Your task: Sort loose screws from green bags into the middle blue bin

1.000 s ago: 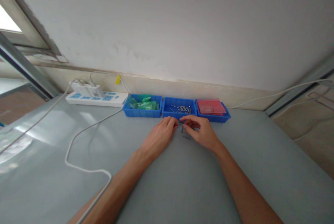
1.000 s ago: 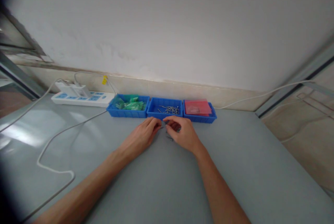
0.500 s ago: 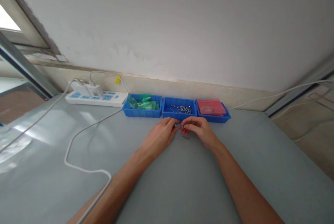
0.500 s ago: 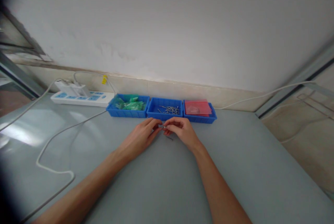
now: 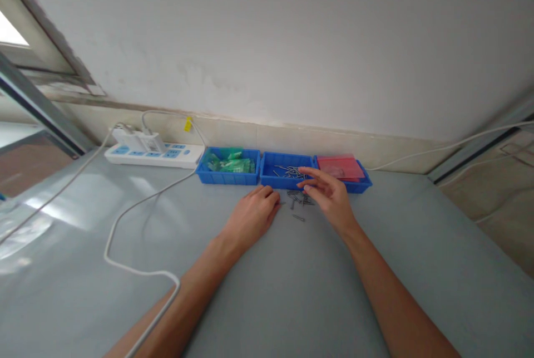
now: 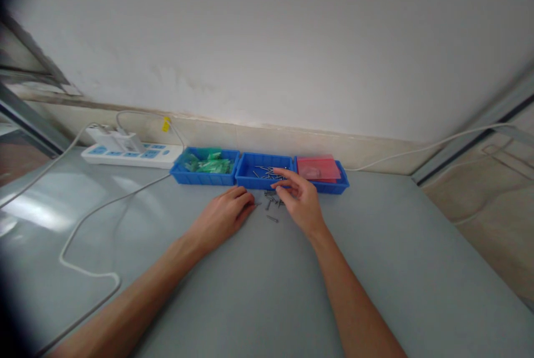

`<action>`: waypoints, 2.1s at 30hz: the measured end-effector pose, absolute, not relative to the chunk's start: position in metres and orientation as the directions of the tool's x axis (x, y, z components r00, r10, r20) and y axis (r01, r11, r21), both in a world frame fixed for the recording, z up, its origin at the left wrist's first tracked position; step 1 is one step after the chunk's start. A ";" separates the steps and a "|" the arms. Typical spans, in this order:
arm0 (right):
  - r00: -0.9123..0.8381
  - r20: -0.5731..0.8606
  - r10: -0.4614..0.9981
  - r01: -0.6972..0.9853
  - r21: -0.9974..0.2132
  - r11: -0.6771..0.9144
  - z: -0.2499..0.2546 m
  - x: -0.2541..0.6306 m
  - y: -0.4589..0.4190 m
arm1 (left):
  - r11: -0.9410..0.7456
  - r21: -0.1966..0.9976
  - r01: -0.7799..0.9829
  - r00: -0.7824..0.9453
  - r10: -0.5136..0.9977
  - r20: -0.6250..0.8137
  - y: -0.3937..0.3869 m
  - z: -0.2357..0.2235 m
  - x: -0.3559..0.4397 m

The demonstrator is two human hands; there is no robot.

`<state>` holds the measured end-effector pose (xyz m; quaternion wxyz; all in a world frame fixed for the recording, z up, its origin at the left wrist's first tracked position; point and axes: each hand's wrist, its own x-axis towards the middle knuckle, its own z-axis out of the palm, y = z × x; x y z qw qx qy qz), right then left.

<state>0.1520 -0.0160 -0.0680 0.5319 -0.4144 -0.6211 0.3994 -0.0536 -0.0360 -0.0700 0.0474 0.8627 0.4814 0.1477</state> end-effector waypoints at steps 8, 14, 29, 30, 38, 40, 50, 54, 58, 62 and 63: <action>-0.167 0.281 0.945 0.212 -0.926 0.313 -0.069 0.152 -0.019 | -0.518 0.217 0.827 0.470 0.850 0.240 -0.033 -0.077 -0.051; -0.288 0.297 0.910 0.331 -0.861 0.386 -0.071 0.149 -0.022 | -0.552 0.253 0.794 0.475 0.824 0.310 -0.033 -0.077 -0.050; -0.337 0.118 0.934 0.137 -0.975 0.173 -0.075 0.149 -0.019 | -0.586 0.397 0.707 0.490 0.810 0.323 -0.038 -0.072 -0.050; -0.332 0.114 0.936 0.129 -0.978 0.165 -0.076 0.149 -0.018 | -0.584 0.405 0.703 0.484 0.811 0.329 -0.038 -0.072 -0.050; -0.151 0.221 0.964 0.001 -0.975 0.223 -0.070 0.154 -0.012 | -0.579 0.366 0.728 0.457 0.809 0.370 -0.040 -0.073 -0.050; -0.102 0.256 0.961 -0.024 -0.967 0.255 -0.070 0.154 -0.012 | -0.669 0.303 0.678 0.555 0.737 0.385 -0.041 -0.073 -0.049; -0.085 0.348 0.934 0.045 -0.935 0.353 -0.070 0.153 -0.015 | -0.780 0.221 0.585 0.700 0.624 0.349 -0.041 -0.081 -0.041; -0.093 0.340 0.936 0.050 -0.937 0.346 -0.069 0.153 -0.015 | -0.735 0.239 0.634 0.670 0.677 0.305 -0.039 -0.078 -0.044; -0.100 0.323 0.941 0.028 -0.944 0.328 -0.068 0.153 -0.016 | -0.671 0.241 0.702 0.609 0.740 0.285 -0.038 -0.076 -0.047; -0.130 0.313 0.941 0.023 -0.948 0.319 -0.066 0.153 -0.017 | -0.601 0.290 0.744 0.531 0.797 0.289 -0.038 -0.075 -0.051; -0.138 0.310 0.940 0.023 -0.948 0.316 -0.066 0.153 -0.017 | -0.587 0.308 0.749 0.514 0.807 0.290 -0.038 -0.076 -0.052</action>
